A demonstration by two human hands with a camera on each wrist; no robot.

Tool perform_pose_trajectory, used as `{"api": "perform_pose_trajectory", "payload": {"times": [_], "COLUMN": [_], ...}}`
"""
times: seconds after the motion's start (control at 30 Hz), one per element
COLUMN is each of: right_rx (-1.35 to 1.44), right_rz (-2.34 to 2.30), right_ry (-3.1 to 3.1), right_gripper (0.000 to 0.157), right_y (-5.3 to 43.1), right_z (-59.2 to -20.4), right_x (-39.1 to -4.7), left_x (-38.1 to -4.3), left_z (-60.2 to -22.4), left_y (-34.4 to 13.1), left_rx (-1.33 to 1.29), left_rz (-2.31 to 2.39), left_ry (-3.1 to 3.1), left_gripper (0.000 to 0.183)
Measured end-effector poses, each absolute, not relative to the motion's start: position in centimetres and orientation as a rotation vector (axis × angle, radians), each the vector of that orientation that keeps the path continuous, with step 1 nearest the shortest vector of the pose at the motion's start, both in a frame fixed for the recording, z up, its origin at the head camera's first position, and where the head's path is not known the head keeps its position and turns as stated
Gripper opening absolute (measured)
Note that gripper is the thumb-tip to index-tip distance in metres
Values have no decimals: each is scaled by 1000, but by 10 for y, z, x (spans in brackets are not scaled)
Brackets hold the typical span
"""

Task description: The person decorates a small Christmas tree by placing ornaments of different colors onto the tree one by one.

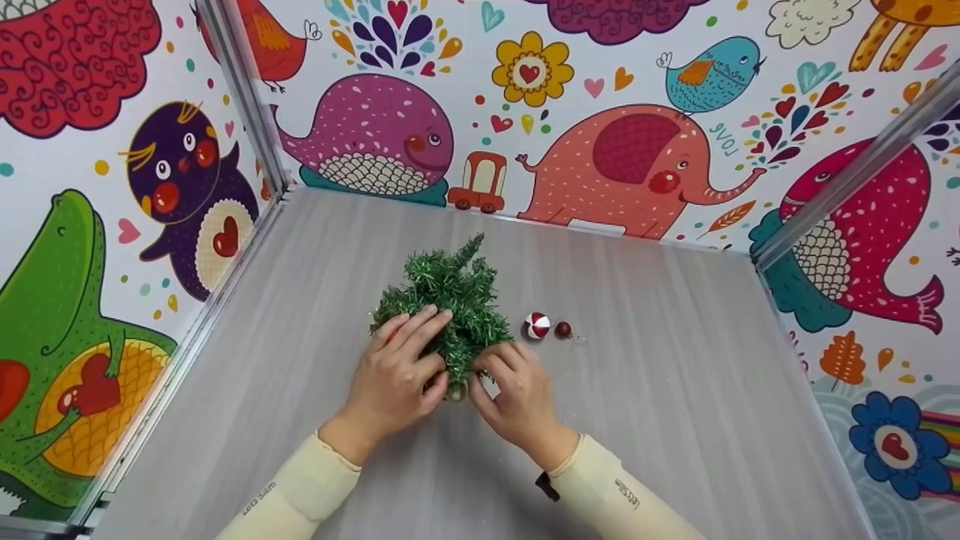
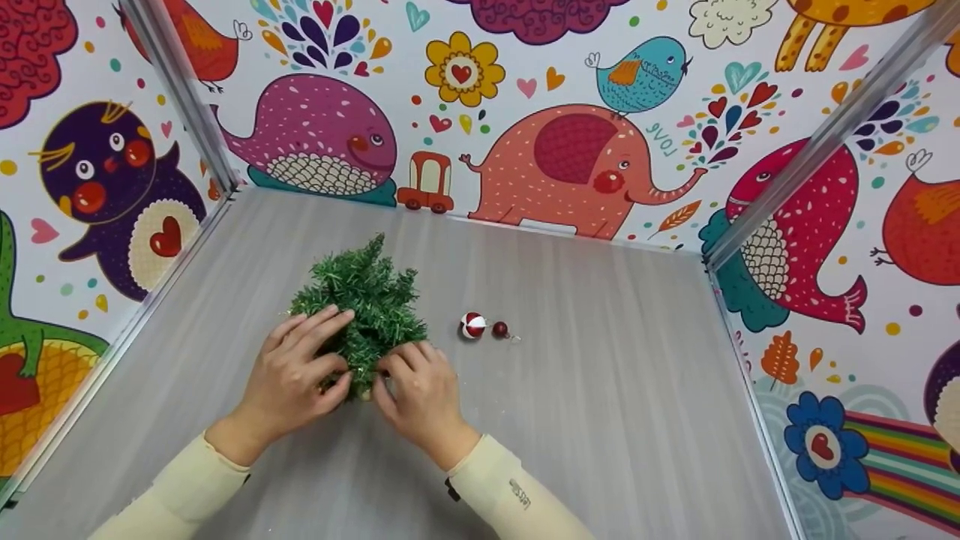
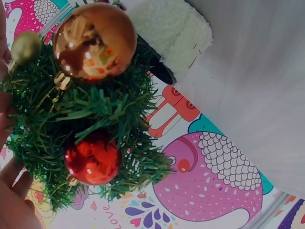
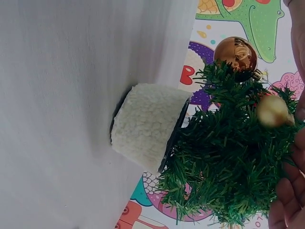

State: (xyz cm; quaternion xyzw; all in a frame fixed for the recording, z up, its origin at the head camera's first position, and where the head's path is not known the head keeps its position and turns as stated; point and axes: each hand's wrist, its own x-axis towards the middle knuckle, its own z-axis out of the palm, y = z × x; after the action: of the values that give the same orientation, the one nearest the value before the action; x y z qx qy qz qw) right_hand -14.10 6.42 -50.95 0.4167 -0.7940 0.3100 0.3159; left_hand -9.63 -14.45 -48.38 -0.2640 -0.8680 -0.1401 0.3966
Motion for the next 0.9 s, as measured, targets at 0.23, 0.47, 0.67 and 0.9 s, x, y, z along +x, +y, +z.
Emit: {"api": "perform_pose_trajectory", "payload": {"times": [0.23,0.47,0.67,0.9], "right_rx": [1110,1116,1126,1050], "right_rz": [826,839,857,861], "right_ry": [-2069,-2053,-2001,-2077], "right_gripper": [6,11,21,25], "right_y": [64,70,81,114], "right_z": [-508,-509,-509,-522], "right_x": [-140,-140,-140,-152], "left_x": [-96,-96,-97,-97], "left_z": [-483,-483,-482,-482], "left_y": [-146,-145,-145,-145], "left_rx": [-687,-681,-641,-623], "left_rz": [-411,-432,-378,-292], "left_ry": [-2153,-2148,-2217,-2297], "left_gripper": [12,37,87,87]}}
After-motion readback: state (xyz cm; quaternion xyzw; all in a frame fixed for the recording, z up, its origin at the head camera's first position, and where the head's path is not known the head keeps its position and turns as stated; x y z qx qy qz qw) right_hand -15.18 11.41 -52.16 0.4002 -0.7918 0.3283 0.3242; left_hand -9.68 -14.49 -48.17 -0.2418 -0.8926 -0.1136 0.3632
